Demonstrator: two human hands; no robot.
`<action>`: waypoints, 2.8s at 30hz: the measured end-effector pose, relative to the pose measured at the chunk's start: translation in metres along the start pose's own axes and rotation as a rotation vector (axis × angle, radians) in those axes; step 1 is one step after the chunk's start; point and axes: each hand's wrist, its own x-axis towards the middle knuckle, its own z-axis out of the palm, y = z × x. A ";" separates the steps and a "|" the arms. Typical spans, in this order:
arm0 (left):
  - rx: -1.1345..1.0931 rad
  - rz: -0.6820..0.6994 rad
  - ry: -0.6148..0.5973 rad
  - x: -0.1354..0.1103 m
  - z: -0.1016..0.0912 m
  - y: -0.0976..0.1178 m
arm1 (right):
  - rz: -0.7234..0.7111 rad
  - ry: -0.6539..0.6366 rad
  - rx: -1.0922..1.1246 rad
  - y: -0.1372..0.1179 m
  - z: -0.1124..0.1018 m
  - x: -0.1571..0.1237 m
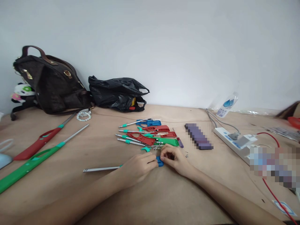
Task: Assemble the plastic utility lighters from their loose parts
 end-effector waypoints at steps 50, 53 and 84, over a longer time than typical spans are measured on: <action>0.001 -0.004 0.032 0.000 0.001 0.000 | 0.217 0.431 -0.911 0.017 -0.054 0.000; -0.002 -0.001 0.040 0.000 0.001 -0.001 | 0.365 0.328 -0.998 0.026 -0.070 -0.001; -0.034 0.029 0.066 -0.001 0.001 -0.004 | 0.092 0.676 -0.415 0.012 -0.095 -0.001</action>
